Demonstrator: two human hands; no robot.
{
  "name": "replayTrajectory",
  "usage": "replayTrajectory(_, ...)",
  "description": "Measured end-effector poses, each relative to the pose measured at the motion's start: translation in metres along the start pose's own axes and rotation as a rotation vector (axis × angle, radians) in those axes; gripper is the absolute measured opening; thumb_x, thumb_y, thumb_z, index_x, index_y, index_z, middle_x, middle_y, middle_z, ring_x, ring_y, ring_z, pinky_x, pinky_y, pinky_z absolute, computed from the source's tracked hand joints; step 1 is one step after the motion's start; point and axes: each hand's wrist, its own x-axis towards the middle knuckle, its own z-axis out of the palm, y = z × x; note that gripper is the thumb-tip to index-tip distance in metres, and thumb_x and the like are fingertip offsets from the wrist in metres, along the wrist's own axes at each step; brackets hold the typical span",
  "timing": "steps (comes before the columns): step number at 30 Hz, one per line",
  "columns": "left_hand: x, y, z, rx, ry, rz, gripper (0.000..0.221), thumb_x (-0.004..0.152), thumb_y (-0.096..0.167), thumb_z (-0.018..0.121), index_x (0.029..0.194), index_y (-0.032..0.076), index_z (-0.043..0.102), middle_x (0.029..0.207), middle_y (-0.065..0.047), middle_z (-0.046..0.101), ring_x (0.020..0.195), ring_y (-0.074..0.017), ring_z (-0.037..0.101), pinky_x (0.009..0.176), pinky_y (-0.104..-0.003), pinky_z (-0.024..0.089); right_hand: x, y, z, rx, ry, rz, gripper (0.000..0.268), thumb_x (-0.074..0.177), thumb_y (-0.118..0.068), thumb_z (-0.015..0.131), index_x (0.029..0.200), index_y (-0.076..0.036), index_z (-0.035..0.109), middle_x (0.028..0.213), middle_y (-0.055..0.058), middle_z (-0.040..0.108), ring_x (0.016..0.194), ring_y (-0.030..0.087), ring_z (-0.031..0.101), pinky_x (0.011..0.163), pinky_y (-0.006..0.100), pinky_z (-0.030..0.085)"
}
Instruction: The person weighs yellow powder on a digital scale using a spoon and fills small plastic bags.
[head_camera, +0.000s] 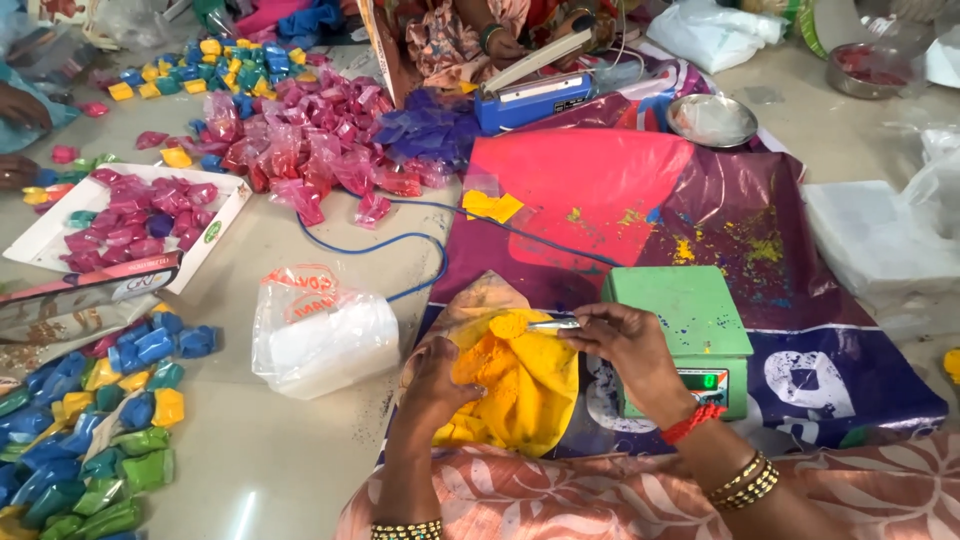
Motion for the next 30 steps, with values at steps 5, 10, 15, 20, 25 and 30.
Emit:
replayTrajectory(5, 0.001, 0.012, 0.003, -0.023, -0.053, -0.048, 0.076, 0.068, 0.024, 0.089, 0.129, 0.01, 0.045, 0.136, -0.014, 0.05, 0.138, -0.0344, 0.043, 0.112, -0.043, 0.038, -0.006, -0.025, 0.013, -0.086, -0.051, 0.021, 0.018, 0.097, 0.0, 0.059, 0.107, 0.011, 0.068, 0.096, 0.018, 0.075, 0.091, 0.026, 0.077, 0.082, 0.036, 0.064)
replayTrajectory(10, 0.001, 0.022, 0.005, 0.017, -0.043, 0.051, 0.083, 0.07, 0.025, 0.093, 0.135, 0.006, 0.045, 0.148, -0.017, 0.044, 0.144, -0.0385, 0.033, 0.114, -0.045, 0.031, 0.001, -0.02, 0.016, -0.162, -0.083, 0.047, 0.018, 0.095, 0.0, 0.06, 0.104, 0.011, 0.07, 0.096, 0.017, 0.075, 0.09, 0.027, 0.079, 0.081, 0.035, 0.066)
replayTrajectory(15, 0.001, 0.046, -0.001, -0.046, -0.051, -0.028, 0.088, 0.068, 0.027, 0.092, 0.138, 0.005, 0.043, 0.143, -0.017, 0.051, 0.138, -0.0356, 0.043, 0.112, -0.043, 0.037, -0.002, -0.019, 0.038, -0.451, -0.169, -0.115, 0.019, 0.092, -0.003, 0.065, 0.107, 0.007, 0.071, 0.098, 0.016, 0.078, 0.09, 0.022, 0.081, 0.077, 0.033, 0.066)
replayTrajectory(20, 0.006, 0.041, -0.001, -0.327, -0.015, 0.022, 0.072, 0.069, 0.021, 0.092, 0.125, 0.006, 0.05, 0.12, -0.017, 0.064, 0.116, -0.0289, 0.061, 0.098, -0.039, 0.05, -0.046, -0.054, 0.071, -1.066, -0.388, -0.741, 0.028, 0.086, 0.002, 0.064, 0.113, 0.005, 0.071, 0.102, 0.017, 0.077, 0.093, 0.025, 0.075, 0.076, 0.034, 0.061)
replayTrajectory(25, 0.001, 0.049, -0.015, -0.486, 0.054, 0.037, 0.063, 0.069, 0.012, 0.09, 0.12, 0.007, 0.053, 0.11, -0.007, 0.066, 0.107, -0.017, 0.063, 0.091, -0.032, 0.052, -0.046, -0.059, 0.064, -0.977, -0.28, -0.843, 0.026, 0.086, 0.006, 0.063, 0.111, 0.005, 0.072, 0.103, 0.017, 0.078, 0.09, 0.023, 0.074, 0.074, 0.032, 0.06)
replayTrajectory(30, 0.008, 0.011, -0.006, -1.067, 0.08, 0.152, 0.044, 0.088, -0.007, 0.088, 0.109, -0.001, 0.05, 0.108, -0.006, 0.047, 0.093, -0.0191, 0.041, 0.092, -0.035, 0.05, -0.025, -0.039, 0.025, -0.259, 0.102, -0.421, 0.022, 0.097, 0.004, 0.057, 0.114, 0.006, 0.069, 0.098, 0.018, 0.076, 0.093, 0.02, 0.079, 0.083, 0.029, 0.064)
